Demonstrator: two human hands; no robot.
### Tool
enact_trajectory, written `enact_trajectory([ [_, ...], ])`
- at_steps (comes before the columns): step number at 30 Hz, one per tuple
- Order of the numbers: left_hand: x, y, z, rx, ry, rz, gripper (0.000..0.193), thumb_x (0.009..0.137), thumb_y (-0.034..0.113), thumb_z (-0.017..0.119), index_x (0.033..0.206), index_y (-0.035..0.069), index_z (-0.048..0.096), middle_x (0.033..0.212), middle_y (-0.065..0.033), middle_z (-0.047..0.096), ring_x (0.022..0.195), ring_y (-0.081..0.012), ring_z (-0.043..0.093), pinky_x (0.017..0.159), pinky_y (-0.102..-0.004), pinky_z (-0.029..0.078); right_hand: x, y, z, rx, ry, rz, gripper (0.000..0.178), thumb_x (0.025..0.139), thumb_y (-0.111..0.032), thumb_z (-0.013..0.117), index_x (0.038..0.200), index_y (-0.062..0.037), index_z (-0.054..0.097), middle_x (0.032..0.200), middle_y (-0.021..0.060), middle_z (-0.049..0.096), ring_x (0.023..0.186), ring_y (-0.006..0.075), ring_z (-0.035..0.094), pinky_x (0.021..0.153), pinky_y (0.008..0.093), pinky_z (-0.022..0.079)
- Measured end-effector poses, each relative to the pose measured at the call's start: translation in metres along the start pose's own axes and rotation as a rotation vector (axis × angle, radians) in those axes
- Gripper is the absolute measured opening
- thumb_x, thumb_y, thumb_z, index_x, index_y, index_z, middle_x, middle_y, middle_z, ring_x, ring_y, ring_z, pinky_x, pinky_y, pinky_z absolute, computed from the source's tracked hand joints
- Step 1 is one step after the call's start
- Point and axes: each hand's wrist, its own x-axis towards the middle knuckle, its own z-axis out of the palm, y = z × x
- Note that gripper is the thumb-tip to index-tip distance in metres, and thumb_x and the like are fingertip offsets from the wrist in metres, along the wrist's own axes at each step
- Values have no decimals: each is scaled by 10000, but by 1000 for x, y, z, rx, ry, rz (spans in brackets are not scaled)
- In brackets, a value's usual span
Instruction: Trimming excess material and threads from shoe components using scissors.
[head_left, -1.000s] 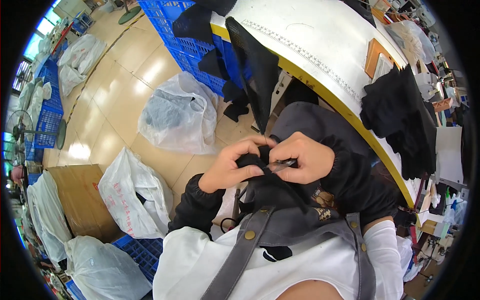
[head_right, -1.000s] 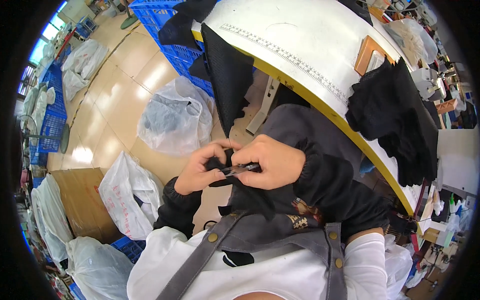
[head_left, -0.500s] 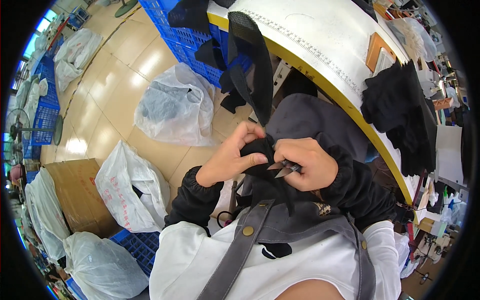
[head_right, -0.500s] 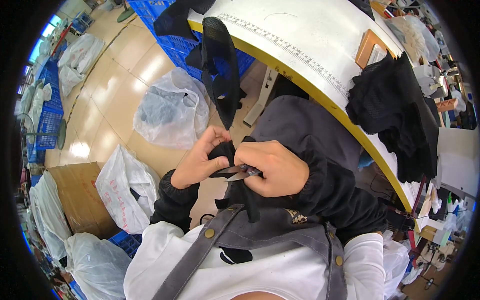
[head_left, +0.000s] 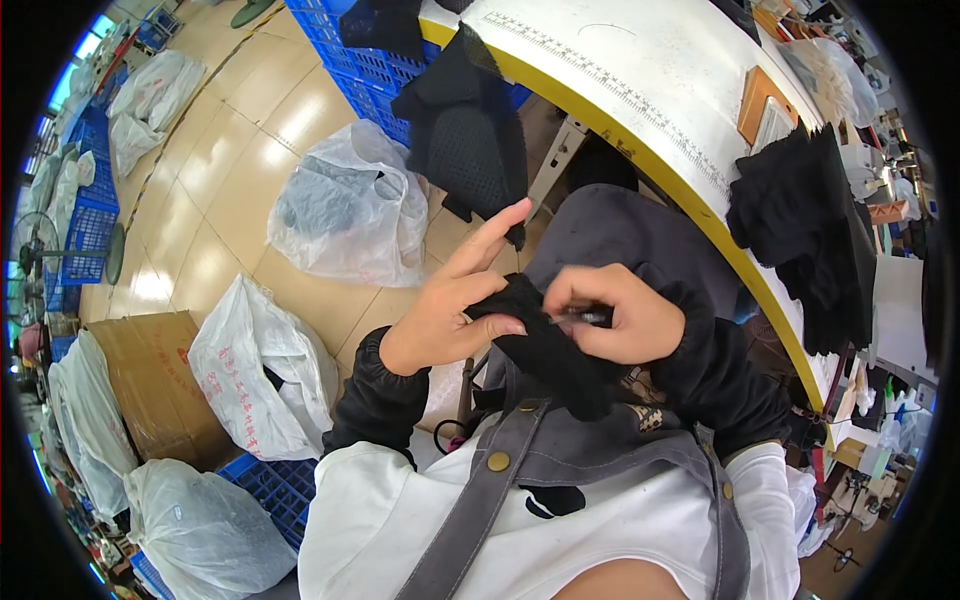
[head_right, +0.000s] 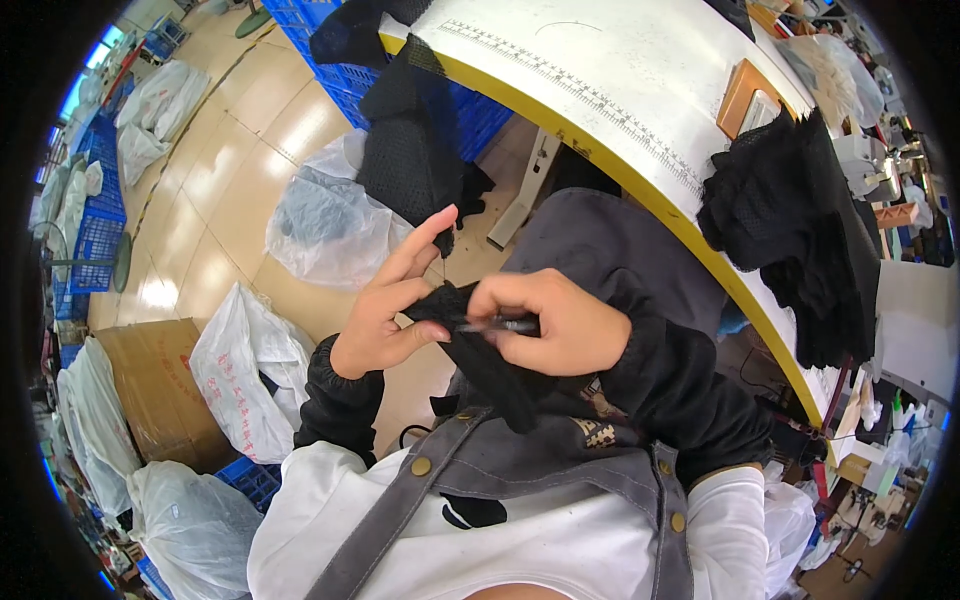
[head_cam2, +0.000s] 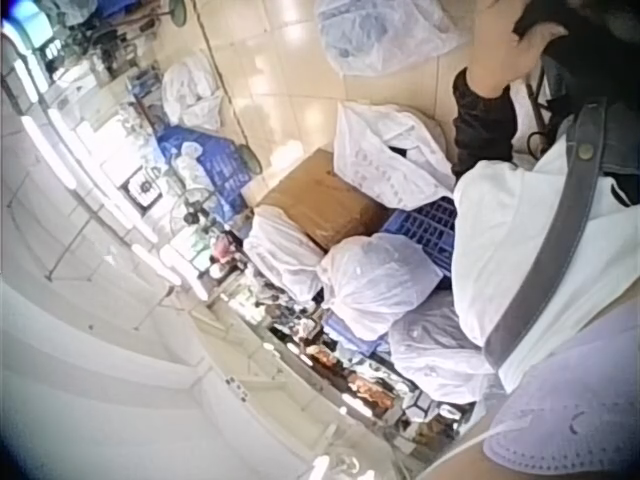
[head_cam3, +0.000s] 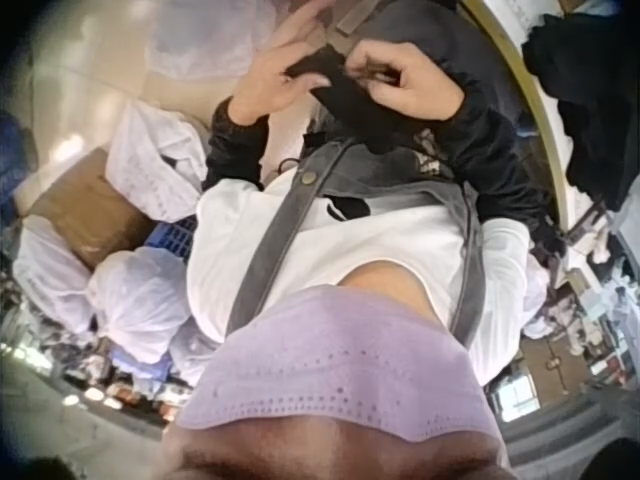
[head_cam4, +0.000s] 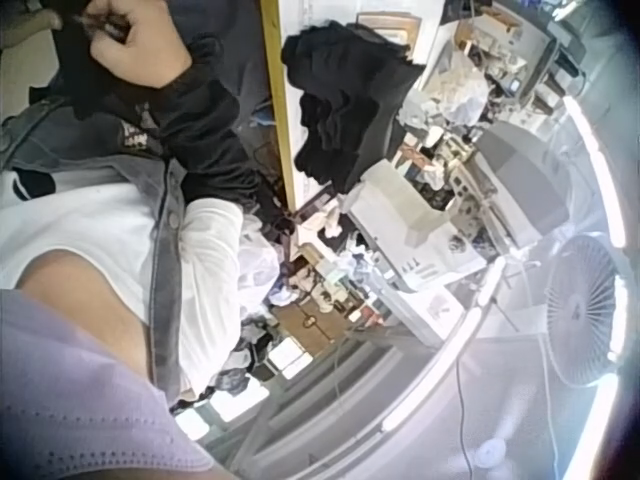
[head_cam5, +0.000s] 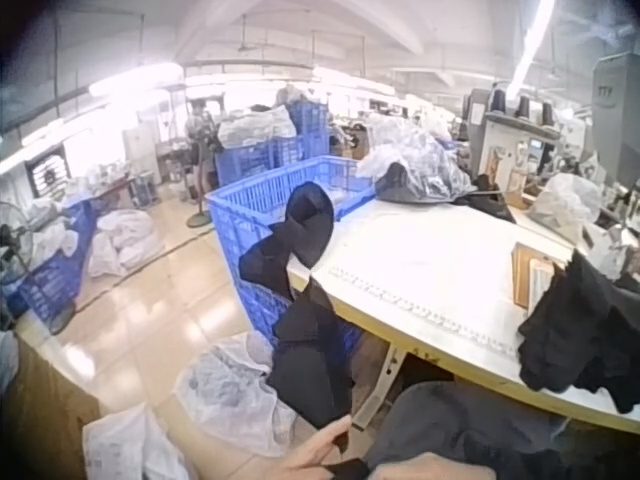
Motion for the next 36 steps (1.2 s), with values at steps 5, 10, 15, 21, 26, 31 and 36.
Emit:
enact_trajectory([
  [5,-3,2,0,-102,23,18,265,703,95,733,747,-55,519,1431,-274,178,1351,-406,163,1051,-473,216,14,12,-27,165,-151,312,492,939,-446,409,784,-22,605,550,-22,417,518,47,369,484,201,282],
  [10,0,4,0,-135,7,9,248,717,98,725,755,-54,533,1433,-274,173,1353,-403,157,1059,-470,196,33,12,-27,233,-254,359,474,933,-427,444,740,-25,606,520,-41,396,482,36,330,453,205,253],
  [15,-1,-1,-1,-136,1,34,258,720,114,728,772,-53,538,1428,-271,192,1346,-403,183,1061,-463,202,43,9,-19,312,-256,300,435,925,-368,492,676,-29,603,535,-49,431,487,24,319,448,199,241],
  [21,-2,5,7,-68,-13,-42,264,716,126,730,807,-44,550,1403,-262,258,1306,-395,282,1040,-426,265,65,-11,-29,-399,353,-156,335,777,-298,683,837,22,604,623,49,535,585,105,491,535,248,408],
  [26,1,2,11,18,29,-143,254,715,111,714,841,-57,572,1352,-217,360,1194,-339,426,988,-390,336,90,12,-32,-405,276,0,308,715,-200,721,852,25,561,653,38,505,597,80,444,546,244,386],
  [31,-9,1,7,127,420,-175,269,737,124,686,917,-49,588,1161,-148,522,1083,-248,496,903,-329,388,43,12,-8,-440,218,0,223,710,-142,697,831,-12,563,633,120,552,558,170,546,539,287,428],
  [36,-12,-2,15,-108,203,-249,283,755,131,687,947,-51,584,1164,-141,537,1049,-238,519,891,-301,386,23,3,-12,-27,65,165,192,870,-199,592,878,-9,566,712,15,567,639,86,520,594,236,423],
])
